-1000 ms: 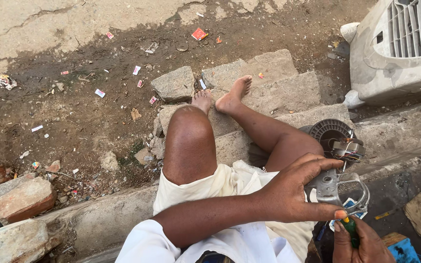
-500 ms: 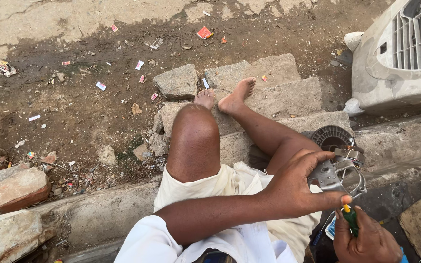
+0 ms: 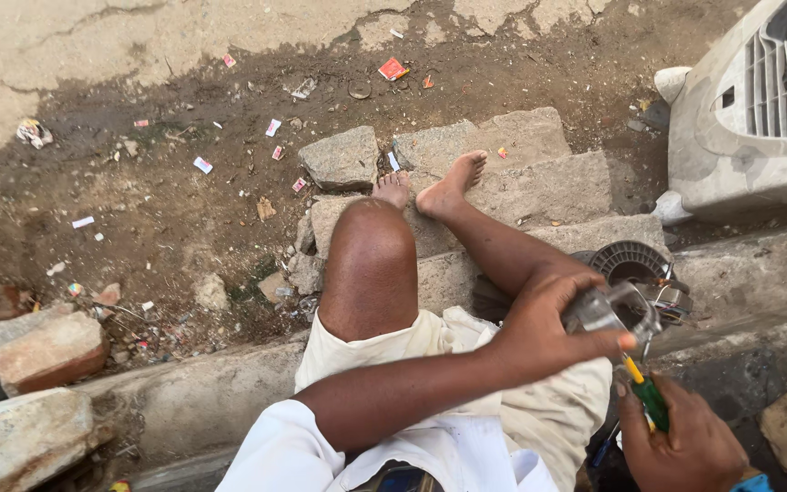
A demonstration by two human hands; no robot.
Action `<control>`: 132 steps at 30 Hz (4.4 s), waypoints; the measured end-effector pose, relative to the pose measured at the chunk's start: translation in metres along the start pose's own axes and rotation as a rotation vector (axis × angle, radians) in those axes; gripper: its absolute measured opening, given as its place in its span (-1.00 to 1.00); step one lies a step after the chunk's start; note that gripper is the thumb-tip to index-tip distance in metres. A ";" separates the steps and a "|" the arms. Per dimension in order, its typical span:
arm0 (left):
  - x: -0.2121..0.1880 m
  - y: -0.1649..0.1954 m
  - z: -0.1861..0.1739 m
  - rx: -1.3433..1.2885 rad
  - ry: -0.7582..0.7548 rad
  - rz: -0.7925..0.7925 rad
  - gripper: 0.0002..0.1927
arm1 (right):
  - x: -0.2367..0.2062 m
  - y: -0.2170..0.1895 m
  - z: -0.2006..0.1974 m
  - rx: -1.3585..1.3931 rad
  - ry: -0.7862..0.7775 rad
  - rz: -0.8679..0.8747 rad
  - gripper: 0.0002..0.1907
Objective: The person sits on the ground and disassembles a small electric motor, using a screwdriver to unscrew and separate the motor's metal housing from the rotor. They set parts on a plastic fan base beside them and handle the motor body and screws by hand.
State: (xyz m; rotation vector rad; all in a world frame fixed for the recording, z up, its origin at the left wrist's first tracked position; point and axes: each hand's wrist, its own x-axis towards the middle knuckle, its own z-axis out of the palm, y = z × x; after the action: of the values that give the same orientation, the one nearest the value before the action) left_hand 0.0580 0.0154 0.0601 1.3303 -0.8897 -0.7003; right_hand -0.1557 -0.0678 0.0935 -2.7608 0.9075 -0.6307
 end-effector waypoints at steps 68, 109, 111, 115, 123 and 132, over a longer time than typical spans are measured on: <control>-0.014 0.039 -0.028 -0.215 -0.384 0.201 -0.13 | -0.098 0.109 0.021 0.511 -0.150 0.181 -0.56; -0.015 0.032 -0.022 -0.159 -0.378 0.224 -0.06 | -0.071 0.058 0.018 0.936 -0.151 0.704 -0.66; -0.015 0.032 -0.022 -0.147 -0.366 0.235 -0.06 | -0.065 0.047 0.015 0.867 -0.130 0.662 -0.65; -0.017 0.031 -0.022 -0.155 -0.348 0.223 -0.06 | -0.055 0.023 0.013 0.724 -0.045 0.495 -0.67; -0.015 0.028 -0.021 -0.141 -0.328 0.228 -0.05 | -0.047 0.009 0.021 0.382 0.078 0.242 -0.59; -0.015 0.029 -0.021 -0.136 -0.313 0.209 -0.03 | -0.051 0.023 0.031 0.085 0.065 0.199 -0.63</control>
State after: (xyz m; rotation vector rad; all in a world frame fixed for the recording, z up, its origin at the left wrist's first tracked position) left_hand 0.0669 0.0427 0.0860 1.0044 -1.1913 -0.8015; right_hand -0.1912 -0.0547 0.0416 -2.5473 1.1239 -0.7099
